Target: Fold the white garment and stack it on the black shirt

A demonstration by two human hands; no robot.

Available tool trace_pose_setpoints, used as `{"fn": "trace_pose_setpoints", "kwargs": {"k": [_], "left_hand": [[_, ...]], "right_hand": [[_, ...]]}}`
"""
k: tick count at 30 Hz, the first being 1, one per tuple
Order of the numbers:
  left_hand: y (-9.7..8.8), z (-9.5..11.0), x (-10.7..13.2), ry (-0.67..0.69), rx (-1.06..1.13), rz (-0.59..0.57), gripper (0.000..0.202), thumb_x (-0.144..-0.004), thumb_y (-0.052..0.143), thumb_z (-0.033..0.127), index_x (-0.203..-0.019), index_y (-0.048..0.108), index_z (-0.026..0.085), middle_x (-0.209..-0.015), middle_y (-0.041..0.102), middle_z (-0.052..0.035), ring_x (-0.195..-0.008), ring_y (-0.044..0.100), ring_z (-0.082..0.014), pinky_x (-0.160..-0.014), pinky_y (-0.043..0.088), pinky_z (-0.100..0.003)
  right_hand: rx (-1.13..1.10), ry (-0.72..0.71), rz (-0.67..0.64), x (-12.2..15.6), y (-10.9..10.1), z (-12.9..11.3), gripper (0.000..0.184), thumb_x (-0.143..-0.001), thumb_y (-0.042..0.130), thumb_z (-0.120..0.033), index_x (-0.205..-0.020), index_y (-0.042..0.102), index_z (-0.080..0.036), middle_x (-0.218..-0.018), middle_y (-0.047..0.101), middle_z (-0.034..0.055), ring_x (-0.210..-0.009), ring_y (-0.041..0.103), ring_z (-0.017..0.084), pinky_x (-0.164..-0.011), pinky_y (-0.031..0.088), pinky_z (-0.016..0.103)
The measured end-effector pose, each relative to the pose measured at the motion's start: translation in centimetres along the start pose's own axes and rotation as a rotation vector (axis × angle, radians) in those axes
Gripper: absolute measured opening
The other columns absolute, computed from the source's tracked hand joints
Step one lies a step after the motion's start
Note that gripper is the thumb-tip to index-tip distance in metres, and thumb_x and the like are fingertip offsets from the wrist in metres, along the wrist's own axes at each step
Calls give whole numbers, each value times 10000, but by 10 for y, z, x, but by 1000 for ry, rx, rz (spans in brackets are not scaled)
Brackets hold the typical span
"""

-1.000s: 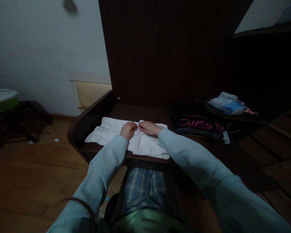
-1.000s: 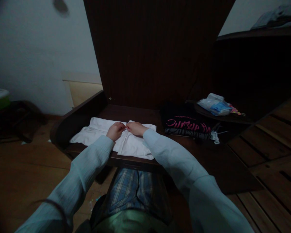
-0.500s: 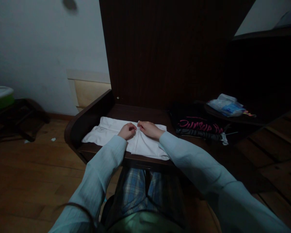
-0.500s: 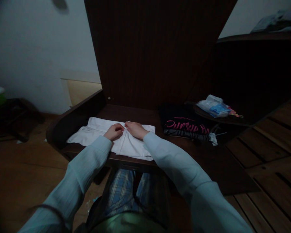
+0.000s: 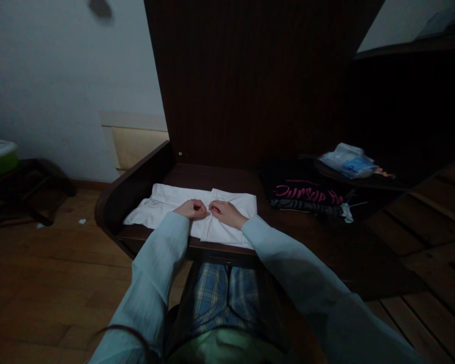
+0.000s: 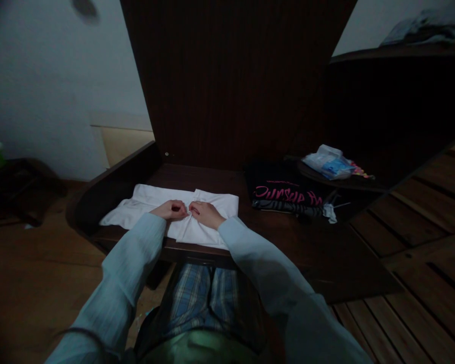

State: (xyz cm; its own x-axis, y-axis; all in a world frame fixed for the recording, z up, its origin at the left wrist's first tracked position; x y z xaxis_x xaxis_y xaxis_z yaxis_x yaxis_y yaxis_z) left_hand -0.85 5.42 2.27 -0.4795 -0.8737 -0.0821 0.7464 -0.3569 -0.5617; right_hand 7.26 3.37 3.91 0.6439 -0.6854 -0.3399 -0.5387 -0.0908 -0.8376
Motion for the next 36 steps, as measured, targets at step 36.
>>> {"fn": "trace_pose_setpoints", "kwargs": {"k": [36], "left_hand": [[-6, 4, -2, 8, 37, 170, 163, -571, 577, 285, -589, 602, 126, -569, 563, 2, -549, 483, -100, -563, 401, -229]], "right_hand": [[-157, 116, -5, -3, -22, 8, 99, -752, 460, -123, -811, 527, -168, -615, 509, -43, -570, 456, 88, -566, 318, 190]]}}
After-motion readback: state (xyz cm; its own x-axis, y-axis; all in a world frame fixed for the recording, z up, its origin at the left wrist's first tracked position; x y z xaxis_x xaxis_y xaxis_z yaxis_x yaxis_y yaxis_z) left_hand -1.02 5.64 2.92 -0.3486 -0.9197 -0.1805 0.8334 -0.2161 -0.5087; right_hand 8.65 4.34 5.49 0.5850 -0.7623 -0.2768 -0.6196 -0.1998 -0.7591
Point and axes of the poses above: each hand's wrist, its own x-axis away from the middle knuckle, its own y-axis out of the palm, z = x × y, the point moved 9 cm from there along -x, towards the middle knuckle
